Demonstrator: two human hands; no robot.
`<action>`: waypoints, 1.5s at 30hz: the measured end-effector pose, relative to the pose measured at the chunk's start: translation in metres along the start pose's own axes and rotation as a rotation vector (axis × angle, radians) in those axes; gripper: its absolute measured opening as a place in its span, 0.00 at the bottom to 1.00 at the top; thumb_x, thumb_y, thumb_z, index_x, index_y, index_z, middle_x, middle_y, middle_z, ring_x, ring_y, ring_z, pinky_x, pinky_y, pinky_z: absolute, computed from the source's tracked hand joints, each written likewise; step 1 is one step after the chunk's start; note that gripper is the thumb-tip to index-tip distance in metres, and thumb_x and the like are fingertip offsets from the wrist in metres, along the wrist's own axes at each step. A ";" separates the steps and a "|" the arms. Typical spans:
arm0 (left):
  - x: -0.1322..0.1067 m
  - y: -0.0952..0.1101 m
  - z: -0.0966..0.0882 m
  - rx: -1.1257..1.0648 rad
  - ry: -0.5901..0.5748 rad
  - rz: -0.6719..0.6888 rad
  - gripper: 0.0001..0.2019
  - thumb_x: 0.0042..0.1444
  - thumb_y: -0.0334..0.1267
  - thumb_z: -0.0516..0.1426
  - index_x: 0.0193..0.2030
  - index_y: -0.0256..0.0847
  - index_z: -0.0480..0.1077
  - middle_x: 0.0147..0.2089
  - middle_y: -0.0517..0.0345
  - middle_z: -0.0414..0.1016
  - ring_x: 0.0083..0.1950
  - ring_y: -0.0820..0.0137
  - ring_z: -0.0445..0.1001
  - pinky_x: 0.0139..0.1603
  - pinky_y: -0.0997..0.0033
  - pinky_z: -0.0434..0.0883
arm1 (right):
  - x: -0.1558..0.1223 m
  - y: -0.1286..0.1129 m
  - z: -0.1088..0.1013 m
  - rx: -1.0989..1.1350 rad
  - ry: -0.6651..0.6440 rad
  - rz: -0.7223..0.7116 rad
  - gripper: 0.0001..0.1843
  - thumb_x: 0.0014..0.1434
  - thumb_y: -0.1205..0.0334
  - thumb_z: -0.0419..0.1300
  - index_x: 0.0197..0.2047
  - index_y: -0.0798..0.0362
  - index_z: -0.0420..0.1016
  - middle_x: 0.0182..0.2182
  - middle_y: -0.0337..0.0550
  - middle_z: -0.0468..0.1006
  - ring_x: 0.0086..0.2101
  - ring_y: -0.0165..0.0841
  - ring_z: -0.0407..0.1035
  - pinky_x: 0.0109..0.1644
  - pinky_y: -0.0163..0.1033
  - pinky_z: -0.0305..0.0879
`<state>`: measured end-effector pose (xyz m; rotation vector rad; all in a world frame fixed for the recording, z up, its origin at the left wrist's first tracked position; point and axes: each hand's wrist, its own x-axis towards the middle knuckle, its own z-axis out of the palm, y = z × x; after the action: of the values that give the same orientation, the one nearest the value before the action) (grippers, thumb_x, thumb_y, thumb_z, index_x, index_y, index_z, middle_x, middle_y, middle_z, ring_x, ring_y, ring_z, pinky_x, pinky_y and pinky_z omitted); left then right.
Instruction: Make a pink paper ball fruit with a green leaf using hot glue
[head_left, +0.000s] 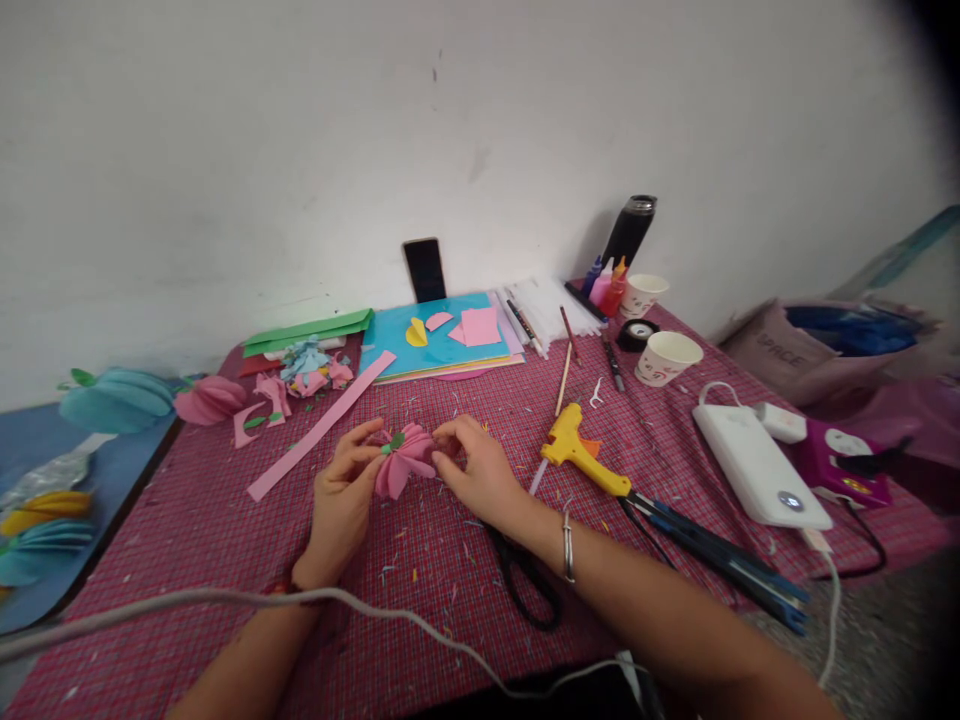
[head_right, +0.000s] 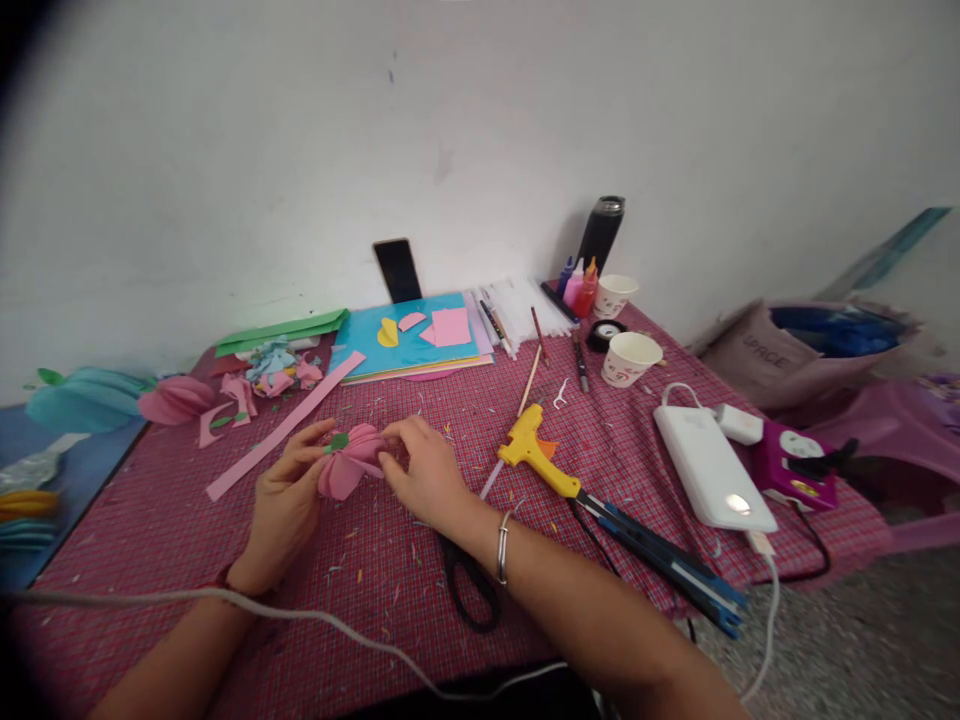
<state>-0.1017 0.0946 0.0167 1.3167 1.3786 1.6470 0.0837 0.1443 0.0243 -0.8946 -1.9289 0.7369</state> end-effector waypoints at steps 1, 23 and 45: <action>0.000 0.000 0.000 0.006 -0.002 0.004 0.02 0.54 0.35 0.63 0.31 0.45 0.77 0.58 0.56 0.70 0.59 0.63 0.68 0.57 0.62 0.65 | 0.000 0.000 0.000 -0.013 0.000 0.008 0.07 0.57 0.71 0.61 0.39 0.53 0.71 0.33 0.40 0.72 0.35 0.33 0.67 0.39 0.38 0.62; -0.009 0.005 0.007 0.353 -0.091 0.159 0.04 0.56 0.35 0.60 0.31 0.44 0.74 0.53 0.52 0.74 0.56 0.61 0.71 0.57 0.55 0.66 | -0.004 -0.004 -0.002 -0.094 -0.144 -0.136 0.07 0.63 0.68 0.57 0.35 0.50 0.74 0.33 0.40 0.78 0.36 0.33 0.69 0.42 0.39 0.58; -0.011 0.013 0.017 0.304 -0.157 0.026 0.06 0.53 0.35 0.60 0.26 0.42 0.71 0.58 0.47 0.71 0.59 0.57 0.70 0.61 0.51 0.64 | -0.006 -0.007 0.006 -0.060 -0.097 -0.125 0.07 0.58 0.71 0.59 0.30 0.51 0.70 0.29 0.39 0.77 0.34 0.33 0.69 0.40 0.39 0.58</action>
<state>-0.0804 0.0871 0.0254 1.6040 1.5641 1.3542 0.0781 0.1348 0.0244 -0.7780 -2.0816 0.6621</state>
